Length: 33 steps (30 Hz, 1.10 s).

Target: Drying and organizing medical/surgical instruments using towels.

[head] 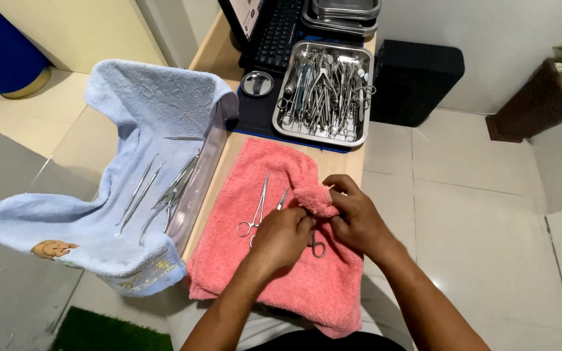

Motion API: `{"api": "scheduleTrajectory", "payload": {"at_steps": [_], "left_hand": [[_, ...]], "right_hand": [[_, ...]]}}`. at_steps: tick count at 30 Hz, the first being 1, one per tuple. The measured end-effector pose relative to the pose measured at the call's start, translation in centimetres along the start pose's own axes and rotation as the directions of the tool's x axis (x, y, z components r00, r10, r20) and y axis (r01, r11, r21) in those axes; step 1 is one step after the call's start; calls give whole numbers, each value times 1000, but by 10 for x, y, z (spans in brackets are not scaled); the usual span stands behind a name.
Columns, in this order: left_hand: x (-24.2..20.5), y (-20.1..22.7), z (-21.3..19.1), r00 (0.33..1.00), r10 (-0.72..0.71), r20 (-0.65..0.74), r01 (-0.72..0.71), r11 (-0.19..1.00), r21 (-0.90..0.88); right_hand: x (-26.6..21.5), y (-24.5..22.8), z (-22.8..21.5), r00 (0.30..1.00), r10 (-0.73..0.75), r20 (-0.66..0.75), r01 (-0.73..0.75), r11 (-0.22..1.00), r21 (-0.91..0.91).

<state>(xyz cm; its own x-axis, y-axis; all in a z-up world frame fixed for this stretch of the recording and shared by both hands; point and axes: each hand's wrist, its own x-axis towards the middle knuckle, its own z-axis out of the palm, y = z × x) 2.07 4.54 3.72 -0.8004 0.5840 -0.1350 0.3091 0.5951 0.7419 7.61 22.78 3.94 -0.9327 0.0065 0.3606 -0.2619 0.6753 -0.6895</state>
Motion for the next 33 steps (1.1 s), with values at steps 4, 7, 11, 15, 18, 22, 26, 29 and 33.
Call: {"api": "scheduleTrajectory", "payload": {"at_steps": [4, 7, 11, 15, 18, 22, 26, 29, 33], "left_hand": [[1, -4, 4, 1000, -3, -12, 4, 999, 49], [-1, 8, -7, 996, -76, 46, 79, 995, -67], [0, 3, -14, 988, -101, 112, 130, 949, -286], [1, -8, -11, 983, -97, 156, 153, 903, -402], [2, -5, -10, 981, -126, 148, 181, 869, -461], [1, -2, -12, 982, -136, 131, 182, 866, -466], [-2, 8, -20, 968, -199, 155, 245, 889, -388], [-2, 8, -20, 973, -185, 139, 221, 923, -315], [-1, -3, -19, 991, -81, 107, 115, 923, -367]], "right_hand": [[4, 7, -3, 988, -119, 101, 133, 981, -144], [1, 26, 5, 983, -161, 87, 171, 978, -119], [-11, 72, 20, 987, 148, 65, -162, 870, 465], [-21, 90, 20, 790, 558, 254, -544, 447, 710], [-8, 43, 5, 963, 232, 138, -270, 820, 505], [-2, 19, 4, 990, -120, 75, 94, 953, 288], [2, 10, 3, 994, -50, 93, 42, 995, 95], [0, 24, 3, 990, -58, 128, 34, 983, 180], [-9, 60, 16, 929, 325, 178, -365, 723, 586]]}}
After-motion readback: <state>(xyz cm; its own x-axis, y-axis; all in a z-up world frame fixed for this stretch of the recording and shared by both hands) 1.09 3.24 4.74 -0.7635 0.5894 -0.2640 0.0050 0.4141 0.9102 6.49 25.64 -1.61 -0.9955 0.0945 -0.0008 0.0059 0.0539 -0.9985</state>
